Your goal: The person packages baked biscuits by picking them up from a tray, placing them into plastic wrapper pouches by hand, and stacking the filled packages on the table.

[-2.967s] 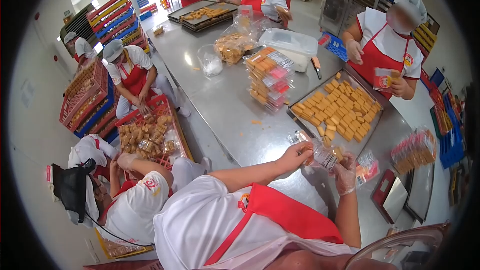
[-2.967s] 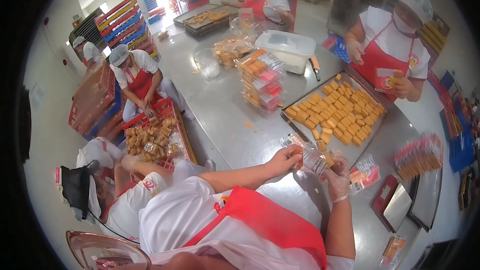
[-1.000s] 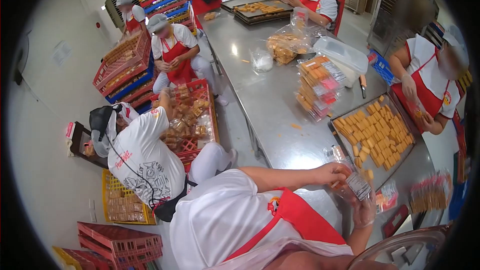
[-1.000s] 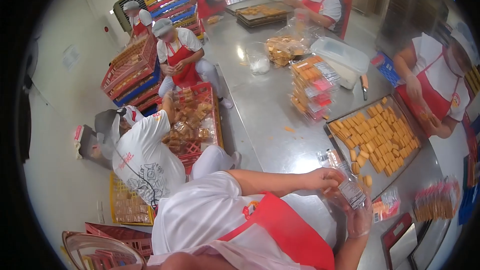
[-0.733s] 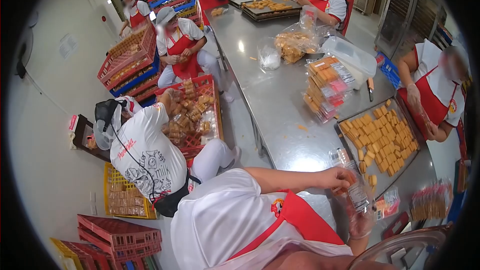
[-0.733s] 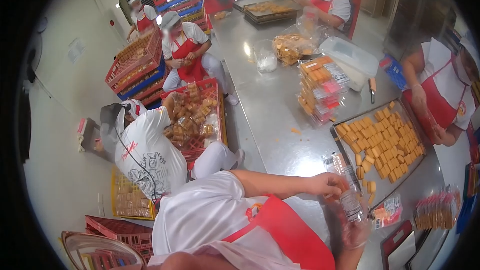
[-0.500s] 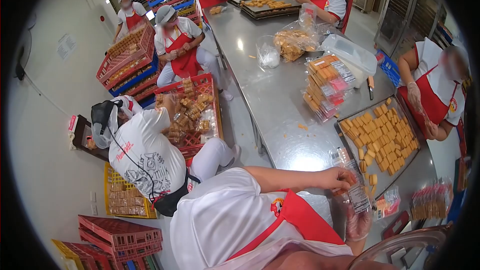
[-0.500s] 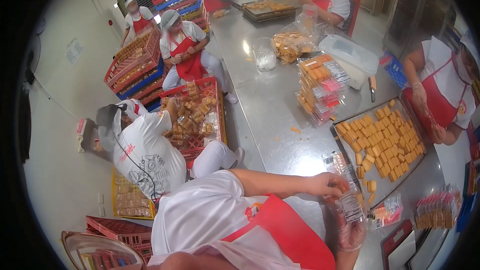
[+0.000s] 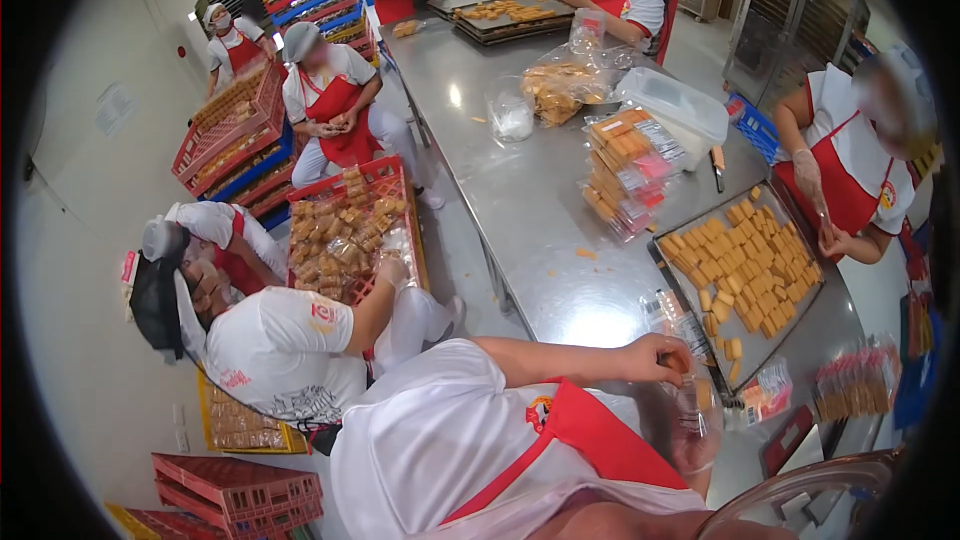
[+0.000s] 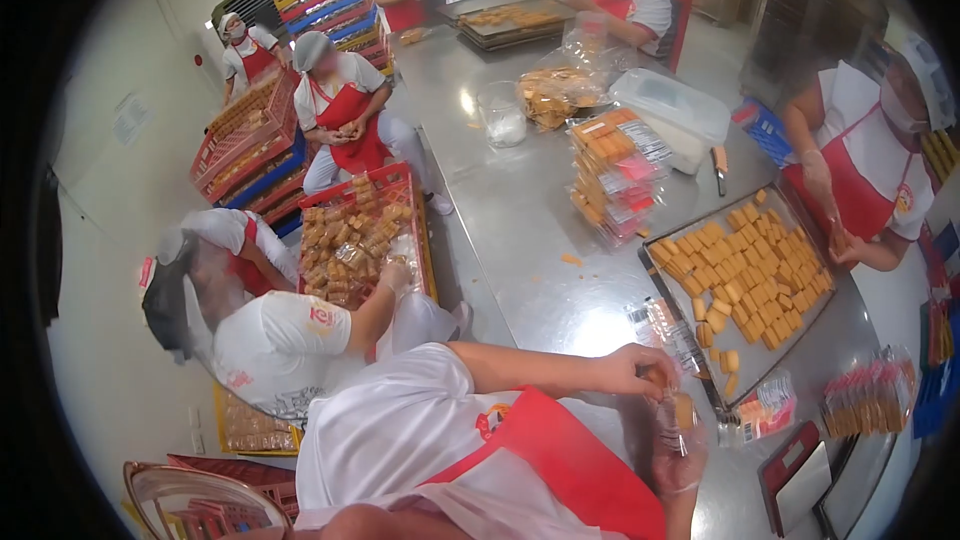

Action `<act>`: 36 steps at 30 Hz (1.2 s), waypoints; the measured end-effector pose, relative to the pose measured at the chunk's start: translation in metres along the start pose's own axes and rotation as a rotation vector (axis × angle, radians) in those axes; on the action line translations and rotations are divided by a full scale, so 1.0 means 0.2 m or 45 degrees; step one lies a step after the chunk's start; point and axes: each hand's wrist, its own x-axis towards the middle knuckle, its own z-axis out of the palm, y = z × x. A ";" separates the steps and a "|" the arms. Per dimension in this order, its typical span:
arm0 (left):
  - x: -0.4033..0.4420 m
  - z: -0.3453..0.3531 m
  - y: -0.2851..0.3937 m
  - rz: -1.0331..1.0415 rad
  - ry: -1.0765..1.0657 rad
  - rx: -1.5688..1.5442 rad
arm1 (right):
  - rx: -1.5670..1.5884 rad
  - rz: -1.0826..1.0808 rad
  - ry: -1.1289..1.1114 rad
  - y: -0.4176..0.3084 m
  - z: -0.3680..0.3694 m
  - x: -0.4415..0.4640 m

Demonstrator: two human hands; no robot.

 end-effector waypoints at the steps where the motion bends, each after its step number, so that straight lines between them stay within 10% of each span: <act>1: -0.01 -0.01 0.03 -0.141 0.024 -0.029 | -0.019 -0.029 -0.062 0.00 0.01 -0.01; 4: -0.02 -0.01 0.06 -0.154 -0.048 -0.294 | -0.017 0.004 -0.006 0.04 -0.05 0.00; 7: -0.02 0.02 0.09 0.404 -0.027 0.209 | 0.041 0.065 0.012 0.02 -0.08 0.01; 13: -0.05 0.01 0.21 -0.061 -0.046 0.093 | 0.045 -0.108 -0.133 -0.05 0.08 -0.03; 16: -0.05 -0.01 0.21 0.410 -0.173 0.233 | -0.049 -0.030 -0.133 -0.05 0.05 -0.03; 25: -0.11 0.00 0.11 0.270 -0.164 0.169 | 0.035 0.204 0.054 0.02 0.02 0.03; 28: -0.11 0.00 0.15 0.015 -0.169 0.000 | -1.113 -0.207 -0.317 -0.04 -0.09 0.12; 30: -0.08 -0.01 0.07 -0.069 -0.029 0.098 | -0.950 -0.275 -0.605 -0.08 -0.08 0.13; 31: -0.06 -0.01 0.03 -0.108 0.021 0.137 | -0.232 -0.120 -0.658 -0.13 0.03 0.14; 33: -0.04 -0.01 -0.09 -0.158 0.064 0.217 | -0.174 0.260 -0.350 -0.17 0.01 0.17; 36: -0.04 0.00 -0.01 -0.281 -0.045 -0.104 | -0.068 0.000 -0.789 -0.07 -0.12 0.24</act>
